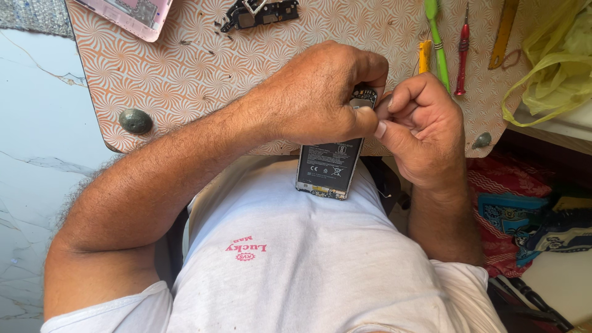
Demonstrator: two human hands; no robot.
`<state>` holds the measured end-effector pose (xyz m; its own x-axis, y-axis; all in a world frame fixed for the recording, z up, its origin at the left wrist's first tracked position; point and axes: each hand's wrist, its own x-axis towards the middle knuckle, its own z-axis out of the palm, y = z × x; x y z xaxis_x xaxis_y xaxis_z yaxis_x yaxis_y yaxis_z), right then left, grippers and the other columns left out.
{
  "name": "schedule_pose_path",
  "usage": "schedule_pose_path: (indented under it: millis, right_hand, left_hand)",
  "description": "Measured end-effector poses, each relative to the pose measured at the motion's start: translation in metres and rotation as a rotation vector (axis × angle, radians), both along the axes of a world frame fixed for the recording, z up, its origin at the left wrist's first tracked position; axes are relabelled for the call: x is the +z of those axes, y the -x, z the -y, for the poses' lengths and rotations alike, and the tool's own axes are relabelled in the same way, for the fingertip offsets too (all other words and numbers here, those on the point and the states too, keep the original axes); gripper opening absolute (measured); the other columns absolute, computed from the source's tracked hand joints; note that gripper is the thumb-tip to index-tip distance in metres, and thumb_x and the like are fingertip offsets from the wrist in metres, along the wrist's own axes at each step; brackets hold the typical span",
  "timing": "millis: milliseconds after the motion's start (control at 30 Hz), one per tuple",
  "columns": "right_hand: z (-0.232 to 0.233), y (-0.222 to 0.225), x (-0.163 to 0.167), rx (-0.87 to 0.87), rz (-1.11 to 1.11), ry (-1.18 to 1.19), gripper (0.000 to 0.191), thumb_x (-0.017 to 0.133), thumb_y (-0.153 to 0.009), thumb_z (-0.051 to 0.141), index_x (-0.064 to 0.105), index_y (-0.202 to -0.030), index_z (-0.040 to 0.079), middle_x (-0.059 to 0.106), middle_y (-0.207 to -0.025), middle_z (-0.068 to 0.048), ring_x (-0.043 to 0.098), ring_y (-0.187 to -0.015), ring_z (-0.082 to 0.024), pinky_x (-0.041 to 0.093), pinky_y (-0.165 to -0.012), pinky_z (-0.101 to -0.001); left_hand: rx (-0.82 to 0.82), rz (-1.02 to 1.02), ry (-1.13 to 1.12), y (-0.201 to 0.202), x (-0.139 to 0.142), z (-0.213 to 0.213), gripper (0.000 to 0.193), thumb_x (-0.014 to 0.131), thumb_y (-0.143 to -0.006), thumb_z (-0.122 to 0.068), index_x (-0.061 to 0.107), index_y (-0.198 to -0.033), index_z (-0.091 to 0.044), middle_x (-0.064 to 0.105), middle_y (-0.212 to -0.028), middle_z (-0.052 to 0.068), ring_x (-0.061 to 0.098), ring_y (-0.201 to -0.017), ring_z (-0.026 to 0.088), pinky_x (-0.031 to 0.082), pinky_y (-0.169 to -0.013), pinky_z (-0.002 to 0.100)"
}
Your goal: The person disassembles a pink smartphone, removes the back cover, and uses a red screwdriver to unscrew internal components. They then handle a small ribbon cable and attempt to reconnect it to the motherboard. The phone remains partially disassembled on the table.
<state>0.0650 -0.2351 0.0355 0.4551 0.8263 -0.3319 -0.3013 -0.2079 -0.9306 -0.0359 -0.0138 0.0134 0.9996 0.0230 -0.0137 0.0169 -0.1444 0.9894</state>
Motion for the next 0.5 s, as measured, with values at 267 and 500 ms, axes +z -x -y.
schedule_pose_path:
  millis: [267, 500]
  right_hand:
    - [0.0, -0.001, 0.0001, 0.032, 0.024, -0.001, 0.028, 0.069, -0.1, -0.01, 0.049, -0.115, 0.002, 0.066, -0.1, -0.01, 0.066, -0.091, -0.009, 0.057, -0.086, -0.0215]
    - [-0.0012, -0.0022, -0.001, 0.064, 0.04, -0.023, 0.028, 0.07, -0.1, -0.009, 0.049, -0.116, 0.002, 0.066, -0.101, -0.01, 0.067, -0.092, -0.009, 0.059, -0.085, -0.0216]
  left_hand:
    - [0.007, 0.024, 0.013, 0.0011, 0.0028, -0.0022, 0.036, 0.087, -0.07, -0.027, 0.069, -0.092, -0.004, 0.072, -0.079, 0.011, 0.073, -0.074, 0.026, 0.055, -0.067, 0.04]
    - [0.041, 0.031, 0.006, -0.0003, 0.0025, -0.0008, 0.032, 0.087, -0.066, -0.023, 0.069, -0.085, -0.004, 0.071, -0.075, 0.011, 0.072, -0.071, 0.025, 0.055, -0.063, 0.039]
